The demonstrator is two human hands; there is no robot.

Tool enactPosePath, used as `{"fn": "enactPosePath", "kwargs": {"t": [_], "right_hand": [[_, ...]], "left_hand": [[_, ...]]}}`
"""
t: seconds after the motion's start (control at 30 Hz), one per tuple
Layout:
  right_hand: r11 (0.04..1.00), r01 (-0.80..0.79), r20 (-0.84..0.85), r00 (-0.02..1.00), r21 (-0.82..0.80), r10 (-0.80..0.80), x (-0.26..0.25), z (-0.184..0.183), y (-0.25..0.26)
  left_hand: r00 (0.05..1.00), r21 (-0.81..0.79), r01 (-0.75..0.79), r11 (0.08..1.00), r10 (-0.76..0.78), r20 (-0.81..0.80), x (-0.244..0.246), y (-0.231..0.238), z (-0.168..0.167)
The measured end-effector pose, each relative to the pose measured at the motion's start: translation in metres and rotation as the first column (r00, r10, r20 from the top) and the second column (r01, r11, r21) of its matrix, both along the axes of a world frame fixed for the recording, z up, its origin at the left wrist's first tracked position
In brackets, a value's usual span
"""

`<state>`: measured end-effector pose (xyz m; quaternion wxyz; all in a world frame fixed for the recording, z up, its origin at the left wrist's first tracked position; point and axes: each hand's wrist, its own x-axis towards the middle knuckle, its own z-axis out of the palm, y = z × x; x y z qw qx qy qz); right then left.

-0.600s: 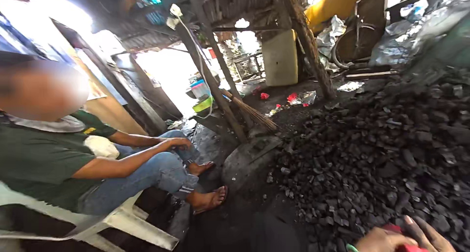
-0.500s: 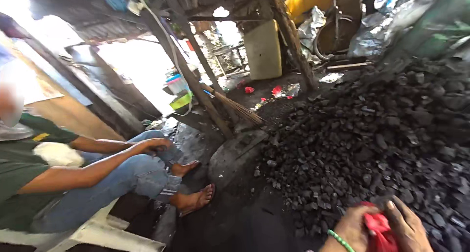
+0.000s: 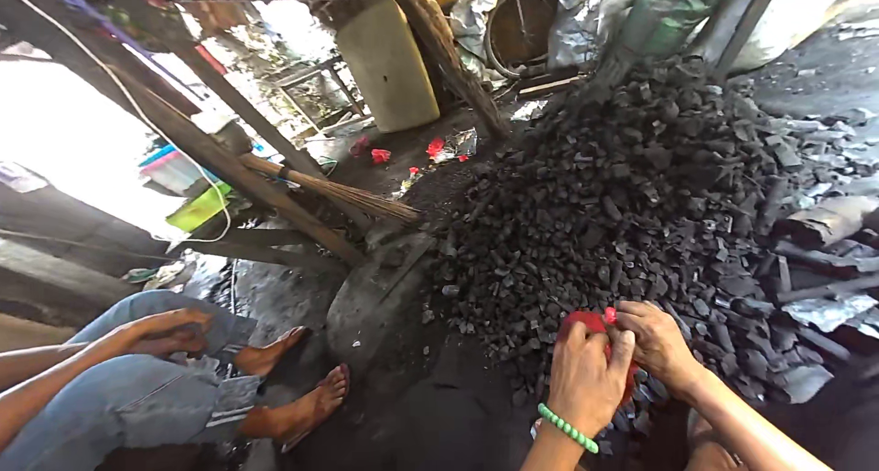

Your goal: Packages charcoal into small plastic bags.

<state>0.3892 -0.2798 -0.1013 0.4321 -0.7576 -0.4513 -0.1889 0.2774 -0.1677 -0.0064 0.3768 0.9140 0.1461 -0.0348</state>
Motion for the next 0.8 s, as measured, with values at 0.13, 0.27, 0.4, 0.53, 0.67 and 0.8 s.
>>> {"fn": "enactPosePath", "kwargs": {"t": [0.13,0.27,0.4,0.53,0.67,0.8], "right_hand": [[0.994,0.014,0.157,0.988,-0.107,0.003,0.011,0.001,-0.002],[0.986,0.043,0.116,0.993,-0.160,-0.025,0.025,-0.005,-0.019],[0.981,0.051,0.090,0.995,-0.186,-0.035,0.035,-0.014,-0.032],[0.967,0.028,-0.005,1.000,-0.255,-0.031,0.040,-0.035,-0.039],[0.957,0.013,-0.118,0.992,-0.288,-0.049,0.023,-0.056,-0.041],[0.970,-0.013,-0.173,0.985,-0.244,-0.030,-0.009,-0.053,-0.034]], "left_hand": [[0.999,0.097,0.039,0.995,-0.038,-0.011,-0.012,0.001,0.001],[0.994,-0.136,0.108,0.985,-0.109,-0.001,-0.032,0.016,0.009],[0.996,-0.390,0.082,0.917,-0.067,0.051,-0.049,0.014,-0.003],[0.996,-0.579,0.025,0.815,0.031,0.087,-0.062,0.000,-0.026],[0.945,-0.908,-0.194,0.371,0.320,-0.072,-0.076,0.002,-0.057],[0.728,-0.905,-0.396,-0.156,0.548,-0.412,-0.059,0.029,-0.068]]}}
